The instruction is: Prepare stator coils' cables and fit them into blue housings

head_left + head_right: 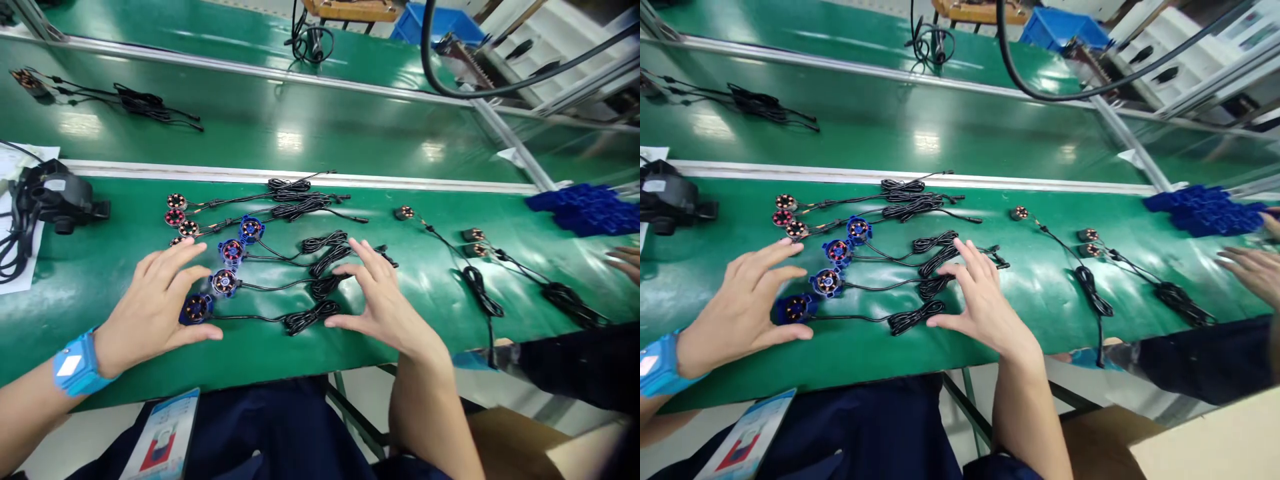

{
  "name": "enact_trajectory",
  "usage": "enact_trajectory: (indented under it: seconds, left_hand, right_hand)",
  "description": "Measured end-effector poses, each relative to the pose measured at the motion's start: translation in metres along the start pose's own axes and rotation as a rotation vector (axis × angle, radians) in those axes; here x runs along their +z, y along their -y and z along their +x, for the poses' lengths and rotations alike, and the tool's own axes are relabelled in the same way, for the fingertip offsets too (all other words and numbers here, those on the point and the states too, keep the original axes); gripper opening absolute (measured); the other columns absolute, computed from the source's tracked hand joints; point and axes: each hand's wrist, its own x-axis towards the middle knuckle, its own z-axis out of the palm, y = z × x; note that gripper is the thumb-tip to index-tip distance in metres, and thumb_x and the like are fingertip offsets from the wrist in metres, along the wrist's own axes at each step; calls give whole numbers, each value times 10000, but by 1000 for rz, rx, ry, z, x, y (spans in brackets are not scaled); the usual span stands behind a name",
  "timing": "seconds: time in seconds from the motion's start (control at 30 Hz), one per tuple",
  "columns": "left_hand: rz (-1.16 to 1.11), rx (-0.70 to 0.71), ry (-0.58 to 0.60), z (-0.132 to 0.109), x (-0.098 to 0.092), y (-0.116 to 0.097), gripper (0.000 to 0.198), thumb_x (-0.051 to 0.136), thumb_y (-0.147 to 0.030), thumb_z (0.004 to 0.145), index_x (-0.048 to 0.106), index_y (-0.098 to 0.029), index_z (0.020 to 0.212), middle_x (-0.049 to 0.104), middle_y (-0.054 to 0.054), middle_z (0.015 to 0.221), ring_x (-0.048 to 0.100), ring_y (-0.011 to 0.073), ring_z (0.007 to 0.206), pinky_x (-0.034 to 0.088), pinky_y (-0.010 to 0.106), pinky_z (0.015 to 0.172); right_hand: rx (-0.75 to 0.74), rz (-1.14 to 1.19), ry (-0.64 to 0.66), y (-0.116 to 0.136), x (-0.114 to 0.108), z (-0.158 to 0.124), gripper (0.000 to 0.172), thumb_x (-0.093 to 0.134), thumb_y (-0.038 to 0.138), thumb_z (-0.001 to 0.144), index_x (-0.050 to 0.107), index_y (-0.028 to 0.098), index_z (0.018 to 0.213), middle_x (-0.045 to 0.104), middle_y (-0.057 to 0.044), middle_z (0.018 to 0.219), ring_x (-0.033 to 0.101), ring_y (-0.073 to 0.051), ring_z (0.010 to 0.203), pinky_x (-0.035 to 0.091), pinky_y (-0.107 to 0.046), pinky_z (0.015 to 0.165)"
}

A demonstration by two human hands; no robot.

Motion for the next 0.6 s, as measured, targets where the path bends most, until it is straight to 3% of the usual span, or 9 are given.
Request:
enact_trajectory:
  seconds: [0.1,0.2,0.3,0.4,0.5,0.6]
  left_hand:
    - [-34,86,88,5,5,4,934,539,-823,826,402,-190,1499,266,201,1640,204,455,1521,256,625,1183]
    - [-16,161,203,11,12,4,811,536,-752,885,350,-339,1558,154,107,1692,131,460,1536,240,672,1186]
    - [-36,133,271,15,18,5,720,497,-644,963,297,-343,1586,124,93,1696,144,435,1540,302,665,1179]
    - [-81,110,277,19,20,7,731,488,-607,981,256,-304,1605,109,100,1696,167,421,1537,361,645,1164]
    - [-136,111,276,25,21,9,731,507,-580,981,275,-272,1602,103,116,1692,199,426,1526,460,602,1108]
    - [-182,162,280,37,25,2,728,540,-560,973,302,-259,1592,132,132,1685,219,426,1518,495,587,1081]
  right_hand:
    - [-41,31,-31,-11,12,29,911,496,852,829,415,223,1482,160,-154,1668,93,-384,1554,165,-647,1221]
    - [-58,15,14,-18,20,46,915,473,864,831,428,244,1502,382,-162,1560,203,-374,1527,124,-649,1229]
    - [-47,5,130,-10,16,35,992,583,876,749,418,277,1523,543,-147,1350,431,-349,1384,151,-660,1220]
    - [1,-58,167,12,13,6,1096,713,834,672,354,313,1567,474,-161,1427,406,-379,1388,210,-674,1194]
    - [105,-138,108,33,18,-19,870,755,691,765,441,377,1514,404,-142,1502,340,-396,1430,269,-646,1178]
    - [219,-161,37,38,24,-38,570,703,549,879,554,405,1410,452,-116,1452,372,-368,1410,294,-625,1168]
